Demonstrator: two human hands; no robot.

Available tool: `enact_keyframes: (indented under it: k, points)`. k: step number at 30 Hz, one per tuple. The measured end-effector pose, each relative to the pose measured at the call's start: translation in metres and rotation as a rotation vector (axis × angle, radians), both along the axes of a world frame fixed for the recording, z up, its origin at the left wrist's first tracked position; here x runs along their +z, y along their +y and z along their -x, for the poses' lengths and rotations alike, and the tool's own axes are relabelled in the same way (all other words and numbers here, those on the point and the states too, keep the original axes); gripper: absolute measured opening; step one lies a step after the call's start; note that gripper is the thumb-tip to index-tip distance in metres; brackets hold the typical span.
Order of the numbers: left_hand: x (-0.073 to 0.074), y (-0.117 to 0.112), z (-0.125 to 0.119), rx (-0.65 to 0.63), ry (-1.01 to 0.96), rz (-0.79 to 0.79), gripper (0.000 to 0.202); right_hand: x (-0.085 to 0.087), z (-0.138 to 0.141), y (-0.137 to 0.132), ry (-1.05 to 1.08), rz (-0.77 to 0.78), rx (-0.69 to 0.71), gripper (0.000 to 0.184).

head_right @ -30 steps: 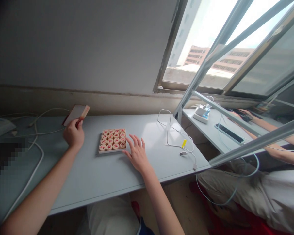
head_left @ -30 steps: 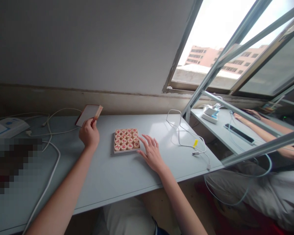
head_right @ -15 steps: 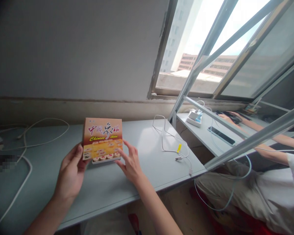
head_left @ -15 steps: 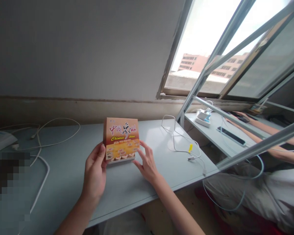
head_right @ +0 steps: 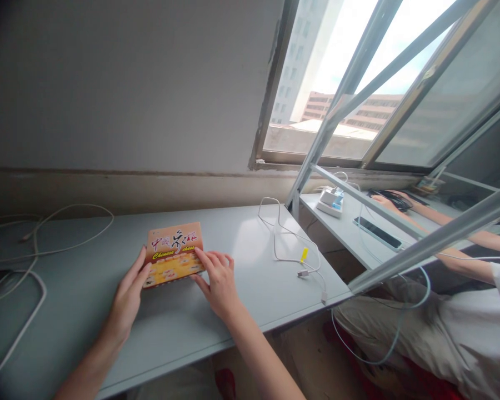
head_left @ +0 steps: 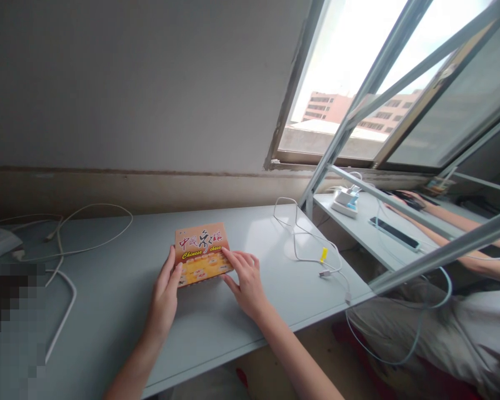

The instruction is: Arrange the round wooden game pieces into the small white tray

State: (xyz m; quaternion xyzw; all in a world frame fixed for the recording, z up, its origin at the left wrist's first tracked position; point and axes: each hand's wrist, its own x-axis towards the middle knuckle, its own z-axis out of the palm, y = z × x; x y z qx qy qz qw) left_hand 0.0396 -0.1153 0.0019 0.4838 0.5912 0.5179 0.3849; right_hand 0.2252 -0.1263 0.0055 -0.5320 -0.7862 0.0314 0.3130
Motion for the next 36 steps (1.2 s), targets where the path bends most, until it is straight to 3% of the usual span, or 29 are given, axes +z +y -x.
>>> enact_keyframes:
  k: [5,8,11,17,22,29,32,36]
  points:
    - [-0.034,0.014,0.003,-0.076,0.088,0.108,0.066,-0.011,0.002,0.005,-0.156,0.045,0.039,0.051]
    - [-0.053,0.02,0.004,-0.122,0.15,0.078,0.068,-0.014,0.003,0.006,-0.173,0.091,0.091,0.052]
    - [-0.062,0.024,0.007,-0.089,0.296,0.012,0.063,-0.012,0.004,0.005,-0.143,0.124,0.116,0.054]
    - [-0.056,0.036,0.008,-0.084,0.679,-0.031,0.056,-0.017,0.007,0.01,-0.092,0.159,0.141,0.064]
    - [-0.044,0.065,0.007,-0.099,0.869,-0.104,0.053,-0.023,0.017,0.045,-0.131,0.187,0.135,0.075]
    - [-0.035,0.14,0.022,-0.148,0.801,-0.045,0.051,-0.013,0.022,0.116,-0.114,0.313,0.132,0.09]
    - [-0.033,0.151,0.03,-0.207,0.707,-0.06,0.045,-0.013,0.015,0.128,-0.102,0.296,0.182,0.091]
    - [-0.035,0.148,0.034,-0.223,0.66,-0.105,0.041,-0.016,0.01,0.126,-0.07,0.246,0.198,0.08]
